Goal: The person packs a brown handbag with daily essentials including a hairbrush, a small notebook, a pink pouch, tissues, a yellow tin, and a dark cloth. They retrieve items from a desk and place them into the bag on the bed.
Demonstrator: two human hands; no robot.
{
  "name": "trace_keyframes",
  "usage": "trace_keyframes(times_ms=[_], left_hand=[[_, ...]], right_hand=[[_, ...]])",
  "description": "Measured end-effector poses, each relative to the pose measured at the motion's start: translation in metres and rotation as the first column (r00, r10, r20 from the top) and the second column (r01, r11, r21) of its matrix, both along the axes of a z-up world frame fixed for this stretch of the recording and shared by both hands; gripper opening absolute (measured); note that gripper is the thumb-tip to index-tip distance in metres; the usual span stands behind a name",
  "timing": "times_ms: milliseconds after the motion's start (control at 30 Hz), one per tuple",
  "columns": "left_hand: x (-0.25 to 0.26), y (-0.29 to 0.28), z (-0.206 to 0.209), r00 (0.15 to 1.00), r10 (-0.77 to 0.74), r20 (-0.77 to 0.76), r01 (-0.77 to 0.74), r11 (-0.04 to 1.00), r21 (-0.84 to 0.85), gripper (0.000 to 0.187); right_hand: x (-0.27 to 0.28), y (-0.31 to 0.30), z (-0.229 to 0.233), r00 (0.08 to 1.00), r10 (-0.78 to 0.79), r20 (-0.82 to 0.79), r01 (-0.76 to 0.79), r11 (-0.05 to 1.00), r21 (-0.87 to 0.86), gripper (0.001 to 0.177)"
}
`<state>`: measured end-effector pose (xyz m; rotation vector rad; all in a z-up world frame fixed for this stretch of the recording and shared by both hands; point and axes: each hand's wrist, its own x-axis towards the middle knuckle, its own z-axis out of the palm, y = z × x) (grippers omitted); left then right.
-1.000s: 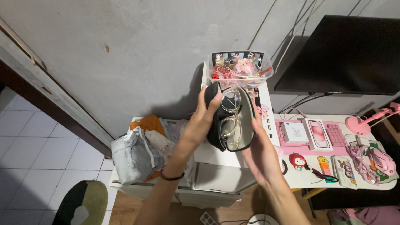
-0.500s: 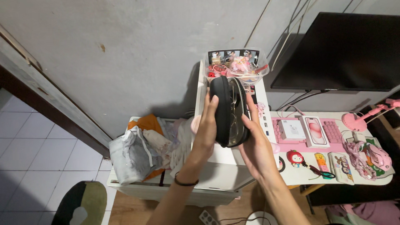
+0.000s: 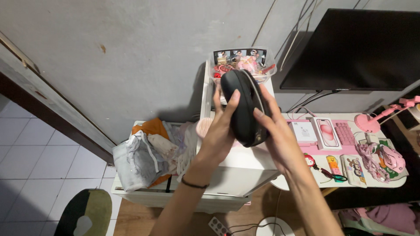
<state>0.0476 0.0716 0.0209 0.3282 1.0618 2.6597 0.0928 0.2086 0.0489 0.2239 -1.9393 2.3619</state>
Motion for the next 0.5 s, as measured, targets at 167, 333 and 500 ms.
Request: trace_keyframes(times_ms=[167,333,500], left_hand=[[0.008,0.020,-0.002,0.985,-0.171,0.015,0.168,0.977,0.135,0.072],[0.019,0.029,-0.011,0.973,-0.218,0.080,0.193,0.951,0.243,0.065],[0.038,0.023,-0.018,0.962,-0.209,0.177,0.149,0.942,0.300,0.060]], right_hand=[[0.008,0.021,0.005,1.000,0.002,-0.012,-0.003,0.998,-0.061,0.061],[0.015,0.050,-0.020,0.999,-0.036,-0.015,0.034,0.994,-0.104,0.059],[0.021,0.067,-0.055,0.965,-0.102,-0.244,0.188,0.912,0.365,0.040]])
